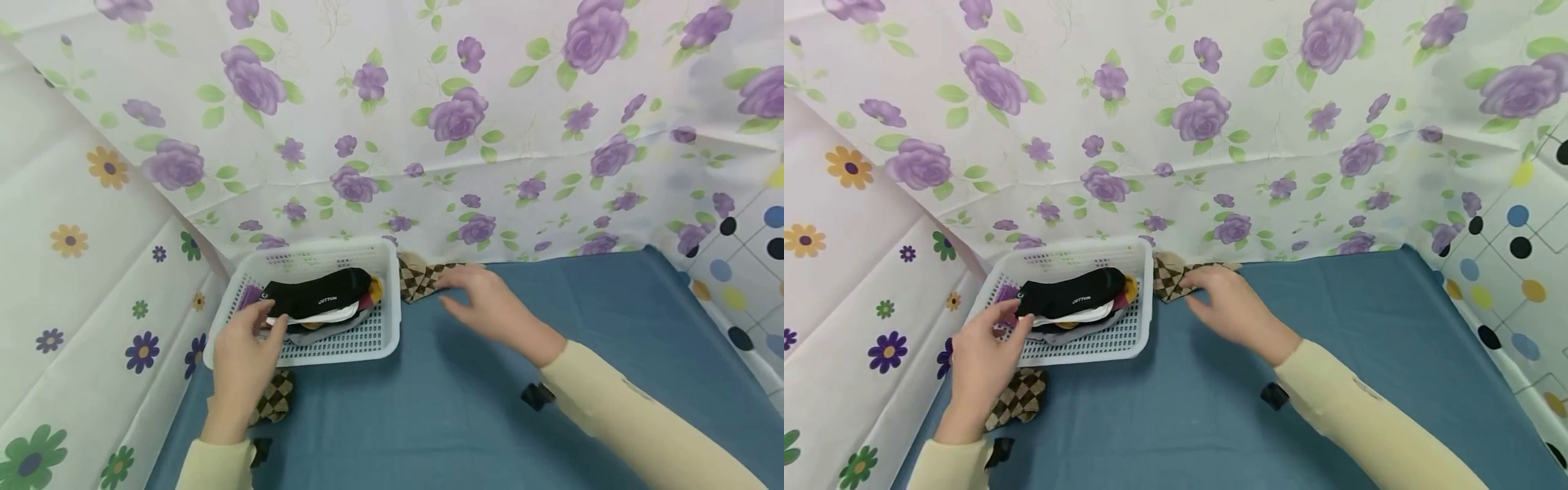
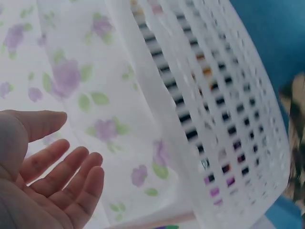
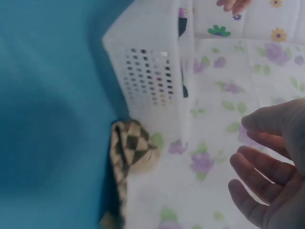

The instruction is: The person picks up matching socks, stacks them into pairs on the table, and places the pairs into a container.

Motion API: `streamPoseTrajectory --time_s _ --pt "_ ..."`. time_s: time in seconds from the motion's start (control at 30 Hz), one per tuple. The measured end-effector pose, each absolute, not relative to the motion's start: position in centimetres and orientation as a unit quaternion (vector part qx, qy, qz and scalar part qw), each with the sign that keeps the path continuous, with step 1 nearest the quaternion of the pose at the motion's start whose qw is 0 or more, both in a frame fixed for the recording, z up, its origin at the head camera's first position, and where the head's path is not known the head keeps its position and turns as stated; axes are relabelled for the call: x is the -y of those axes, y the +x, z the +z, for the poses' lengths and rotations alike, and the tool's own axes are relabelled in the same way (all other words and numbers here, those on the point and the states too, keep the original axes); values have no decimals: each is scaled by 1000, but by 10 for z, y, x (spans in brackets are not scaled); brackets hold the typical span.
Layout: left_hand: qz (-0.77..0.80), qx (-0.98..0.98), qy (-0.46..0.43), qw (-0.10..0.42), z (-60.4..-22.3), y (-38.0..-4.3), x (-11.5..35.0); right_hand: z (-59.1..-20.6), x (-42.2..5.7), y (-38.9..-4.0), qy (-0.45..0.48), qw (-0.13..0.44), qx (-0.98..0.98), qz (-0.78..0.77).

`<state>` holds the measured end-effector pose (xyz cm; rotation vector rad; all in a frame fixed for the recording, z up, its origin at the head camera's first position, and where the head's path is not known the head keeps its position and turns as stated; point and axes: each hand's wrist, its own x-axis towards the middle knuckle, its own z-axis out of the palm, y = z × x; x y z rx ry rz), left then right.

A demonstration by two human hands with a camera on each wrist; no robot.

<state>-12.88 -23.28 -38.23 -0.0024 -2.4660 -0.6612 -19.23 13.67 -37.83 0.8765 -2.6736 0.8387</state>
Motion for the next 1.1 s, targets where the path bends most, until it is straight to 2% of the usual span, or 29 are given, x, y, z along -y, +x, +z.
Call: streamPoseTrajectory --time_s 0.17,0.4,0.67,0.77,0.97,1.1 --pt "-248 919 -38 305 -397 -105 214 -394 -167 -165 273 139 912 271" --pt "-208 939 -59 268 -424 -79 200 -415 -188 -143 263 156 921 242" --pt "-158 958 -22 240 -449 -62 229 -436 -200 -132 281 154 919 229" --pt "-135 975 16 175 -454 -62 247 -440 -201 -130 286 163 917 225" --pt "-79 991 112 -10 -465 -71 272 -447 -200 -126 288 159 918 221" --pt "-90 987 118 -63 -474 -78 284 -452 -197 -122 289 135 923 216"
